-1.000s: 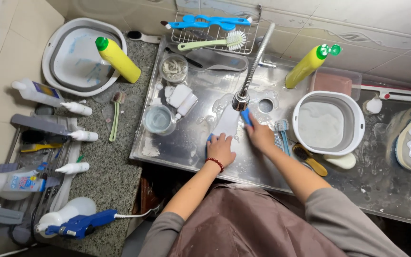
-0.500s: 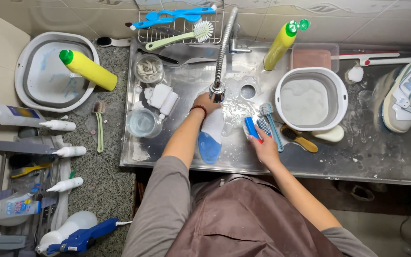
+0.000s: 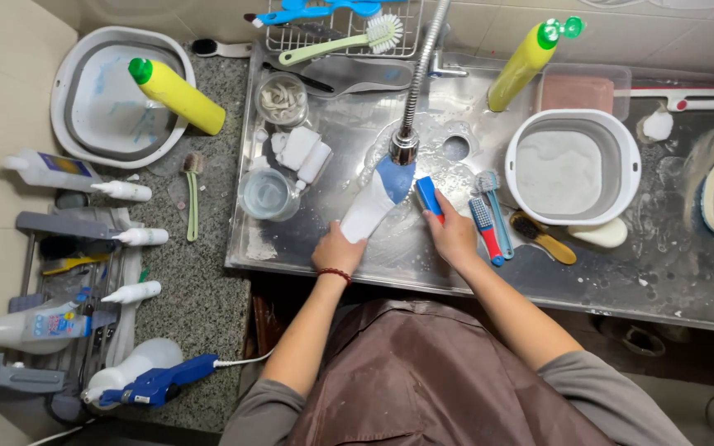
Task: The person cleans a white shoe insole in a kitchen sink. They rinse the insole under running water, apply liquid soap from a yellow bottle, and scrub it with a blue brush. The person rinses the insole again and continues scrubbing both sides before rinsing it thoroughly under the tap.
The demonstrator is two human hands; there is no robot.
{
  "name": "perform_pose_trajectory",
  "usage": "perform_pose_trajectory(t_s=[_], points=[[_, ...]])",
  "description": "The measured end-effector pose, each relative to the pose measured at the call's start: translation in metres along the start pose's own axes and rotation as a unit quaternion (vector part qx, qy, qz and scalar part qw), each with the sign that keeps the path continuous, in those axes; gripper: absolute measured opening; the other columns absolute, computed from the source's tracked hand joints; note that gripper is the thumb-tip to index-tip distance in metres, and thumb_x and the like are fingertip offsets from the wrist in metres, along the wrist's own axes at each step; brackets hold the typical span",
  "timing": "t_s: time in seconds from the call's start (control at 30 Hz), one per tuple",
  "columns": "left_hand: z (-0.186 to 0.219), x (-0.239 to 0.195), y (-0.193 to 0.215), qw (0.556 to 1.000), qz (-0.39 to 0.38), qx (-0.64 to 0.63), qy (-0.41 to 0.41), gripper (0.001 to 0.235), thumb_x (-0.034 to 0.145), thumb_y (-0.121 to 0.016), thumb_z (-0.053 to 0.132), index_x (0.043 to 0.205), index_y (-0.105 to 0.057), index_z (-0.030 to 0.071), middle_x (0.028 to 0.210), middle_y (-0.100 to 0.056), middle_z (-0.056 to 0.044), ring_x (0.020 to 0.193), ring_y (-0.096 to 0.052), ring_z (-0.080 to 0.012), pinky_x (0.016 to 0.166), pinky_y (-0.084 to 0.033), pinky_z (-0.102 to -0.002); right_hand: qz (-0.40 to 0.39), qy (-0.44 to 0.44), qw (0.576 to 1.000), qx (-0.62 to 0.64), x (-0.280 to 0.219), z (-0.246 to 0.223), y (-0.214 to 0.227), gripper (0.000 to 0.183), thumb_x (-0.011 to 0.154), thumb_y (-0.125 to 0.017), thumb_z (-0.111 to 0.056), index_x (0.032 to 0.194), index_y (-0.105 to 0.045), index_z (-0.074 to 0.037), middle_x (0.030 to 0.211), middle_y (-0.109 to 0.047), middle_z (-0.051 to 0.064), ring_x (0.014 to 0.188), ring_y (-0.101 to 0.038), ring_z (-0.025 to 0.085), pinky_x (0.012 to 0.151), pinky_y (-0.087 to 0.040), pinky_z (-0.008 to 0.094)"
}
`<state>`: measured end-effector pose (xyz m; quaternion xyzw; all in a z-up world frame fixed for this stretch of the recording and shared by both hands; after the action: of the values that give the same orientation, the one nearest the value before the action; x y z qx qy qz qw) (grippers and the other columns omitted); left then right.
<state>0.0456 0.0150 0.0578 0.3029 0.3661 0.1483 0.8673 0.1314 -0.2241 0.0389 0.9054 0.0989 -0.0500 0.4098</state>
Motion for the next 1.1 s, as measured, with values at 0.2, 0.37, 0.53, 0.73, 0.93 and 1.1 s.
perform_pose_trajectory(t_s=[0.2,0.37,0.53,0.73,0.93,1.1], points=[[-0.005,0.019,-0.044,0.926,0.121,0.194,-0.3,0.076,0.069,-0.087,0.027,0.138,-0.059,0.015,0.144,-0.053,-0.018,0.134,-0.045,-0.0399,0.105,-0.038,-0.053,-0.088,0.107,0.98,-0.14,0.02,-0.015,-0.033,0.054,0.095,-0.063,-0.044,0.146,-0.056,-0.029,0.078,-0.071,0.021,0.071,-0.069,0.044,0.064,-0.054,0.054],[-0.035,0.023,-0.073,0.915,0.105,0.188,-0.34,0.058,0.083,-0.076,0.015,0.139,-0.06,0.017,0.148,-0.052,-0.013,0.13,-0.047,-0.0371,0.109,-0.041,-0.049,-0.143,0.208,0.942,-0.223,0.06,-0.024,-0.041,0.053,0.096,-0.06,-0.044,0.148,-0.053,-0.032,0.074,-0.071,0.018,0.065,-0.068,0.042,0.056,-0.052,0.054],[-0.041,0.016,-0.075,0.909,0.135,0.182,-0.351,0.046,0.085,-0.068,0.006,0.13,-0.068,0.018,0.139,-0.059,-0.011,0.13,-0.048,-0.0386,0.11,-0.041,-0.049,-0.075,0.179,0.965,-0.176,0.045,-0.018,-0.063,0.053,0.096,-0.06,-0.043,0.146,-0.057,-0.028,0.072,-0.071,0.017,0.063,-0.068,0.04,0.058,-0.053,0.052],[-0.044,0.009,-0.054,0.922,0.066,0.166,-0.343,0.053,0.075,-0.068,-0.003,0.123,-0.073,0.02,0.136,-0.062,-0.007,0.131,-0.049,-0.0353,0.11,-0.042,-0.046,-0.079,0.199,0.948,-0.235,0.091,-0.004,-0.013,0.049,0.099,-0.059,-0.045,0.146,-0.058,-0.033,0.076,-0.072,0.017,0.067,-0.068,0.041,0.06,-0.054,0.054],[-0.03,0.0,-0.045,0.925,0.031,0.203,-0.319,0.049,0.073,-0.073,0.004,0.118,-0.07,0.023,0.123,-0.064,-0.003,0.128,-0.051,-0.0319,0.105,-0.045,-0.047,-0.091,0.171,0.96,-0.201,0.044,-0.003,-0.046,0.05,0.096,-0.061,-0.047,0.143,-0.059,-0.032,0.074,-0.072,0.019,0.066,-0.069,0.041,0.062,-0.055,0.052],[0.04,-0.019,-0.021,0.925,-0.015,0.295,-0.238,0.07,0.081,-0.075,0.019,0.146,-0.051,0.03,0.125,-0.055,-0.012,0.117,-0.048,-0.0354,0.096,-0.04,-0.053,-0.089,0.191,0.958,-0.197,0.035,-0.003,-0.03,0.05,0.096,-0.061,-0.045,0.144,-0.059,-0.03,0.075,-0.072,0.018,0.066,-0.07,0.039,0.06,-0.054,0.051]])
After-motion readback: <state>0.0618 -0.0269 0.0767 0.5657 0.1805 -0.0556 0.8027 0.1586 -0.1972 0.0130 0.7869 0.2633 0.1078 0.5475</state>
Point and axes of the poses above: each hand's wrist, its own x-axis towards the middle knuckle, its own y-axis out of the back of the hand, z = x × y, the point moved 2 cm from there along x, towards the middle knuckle
